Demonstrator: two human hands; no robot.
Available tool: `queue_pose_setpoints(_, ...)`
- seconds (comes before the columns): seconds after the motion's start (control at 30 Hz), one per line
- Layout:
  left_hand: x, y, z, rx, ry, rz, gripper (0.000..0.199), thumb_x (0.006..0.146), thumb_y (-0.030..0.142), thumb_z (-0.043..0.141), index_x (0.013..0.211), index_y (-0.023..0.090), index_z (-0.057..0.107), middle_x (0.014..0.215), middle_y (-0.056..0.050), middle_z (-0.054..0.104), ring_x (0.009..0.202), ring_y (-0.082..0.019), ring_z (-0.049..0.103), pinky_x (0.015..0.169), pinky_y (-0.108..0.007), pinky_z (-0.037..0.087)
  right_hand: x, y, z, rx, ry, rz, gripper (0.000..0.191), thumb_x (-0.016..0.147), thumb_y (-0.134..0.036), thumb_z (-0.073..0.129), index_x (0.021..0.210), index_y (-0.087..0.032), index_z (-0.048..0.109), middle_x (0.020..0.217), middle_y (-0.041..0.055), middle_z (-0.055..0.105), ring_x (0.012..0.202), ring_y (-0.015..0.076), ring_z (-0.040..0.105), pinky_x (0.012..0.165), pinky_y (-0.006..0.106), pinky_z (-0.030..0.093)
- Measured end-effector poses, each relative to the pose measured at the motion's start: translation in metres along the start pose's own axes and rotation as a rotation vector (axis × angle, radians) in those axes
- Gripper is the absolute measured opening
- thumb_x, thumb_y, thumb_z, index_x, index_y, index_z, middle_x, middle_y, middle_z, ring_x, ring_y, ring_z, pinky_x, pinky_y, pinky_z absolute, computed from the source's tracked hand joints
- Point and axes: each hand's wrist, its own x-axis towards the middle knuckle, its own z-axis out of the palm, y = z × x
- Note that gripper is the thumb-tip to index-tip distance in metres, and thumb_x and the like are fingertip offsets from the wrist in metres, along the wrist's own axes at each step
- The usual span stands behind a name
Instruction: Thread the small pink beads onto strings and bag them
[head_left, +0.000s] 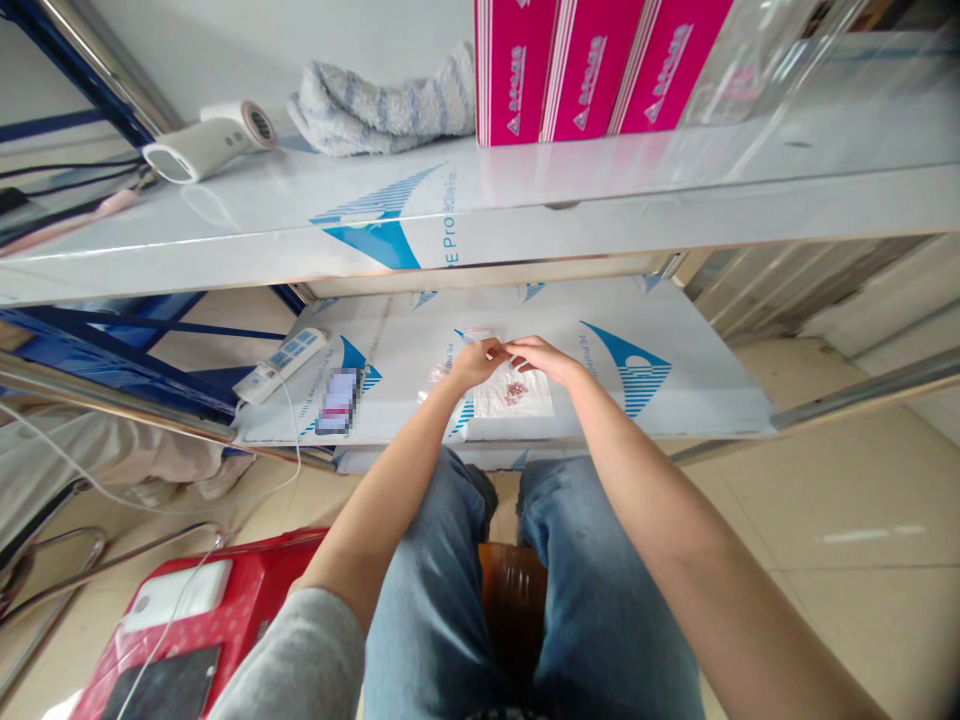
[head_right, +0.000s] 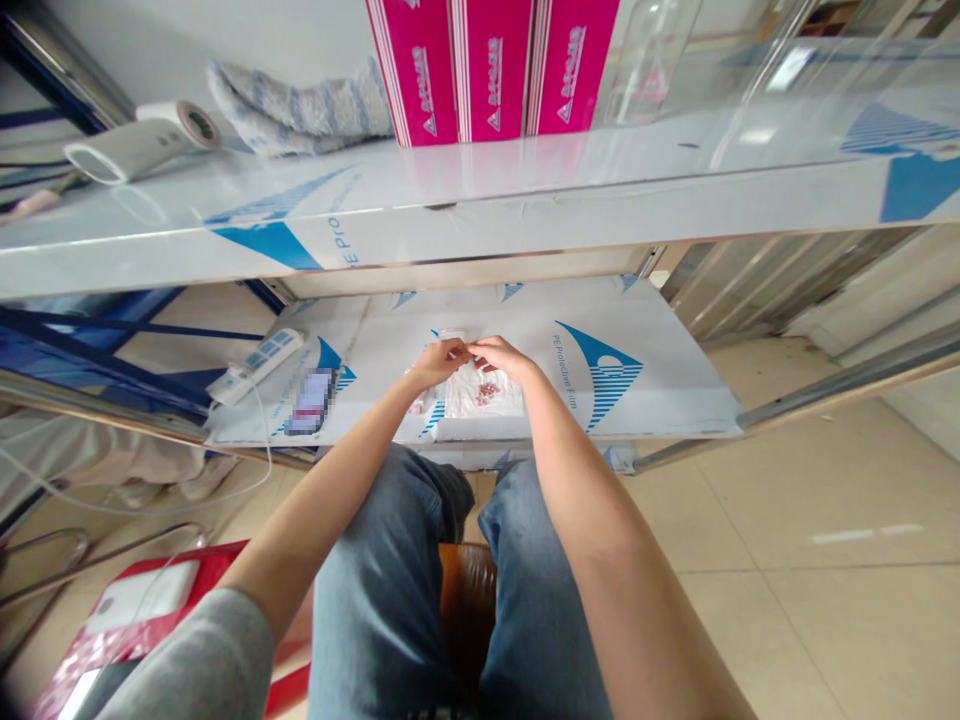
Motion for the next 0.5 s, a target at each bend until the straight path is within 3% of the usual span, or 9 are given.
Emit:
queue_pose_setpoints(0.27, 0.002, 0.000, 0.000, -0.012, -0.039, 0.001, 0.021, 0.080, 0.030, 0.048, 0.084, 0.017, 0.064, 0.077, -0.002, 0.065, 0.068, -0.012, 0.057, 0.065, -0.023, 0.042, 0.003, 0.003, -0.002, -0.044, 0.021, -0.005, 0.016, 0.080, -0.020, 0.049, 0.075, -0.015, 0.064, 0.079, 0.0059, 0.067, 0.061, 0.0102, 0.060, 0.055, 0.020, 0.044)
queue_pose_setpoints(0.5, -0.002, 0.014, -0.006, 0.216, -0.029, -0.132, 0.023, 0.078, 0.034, 0.048, 0.083, 0.019, 0.064, 0.082, -0.005, 0.066, 0.076, -0.017, 0.059, 0.068, -0.027, 0.042, 0.006, 0.001, 0.003, -0.532, 0.102, -0.098, 0.017, 0.073, -0.015, 0.049, 0.065, -0.013, 0.063, 0.066, 0.0058, 0.065, 0.057, 0.0108, 0.056, 0.053, 0.020, 0.039)
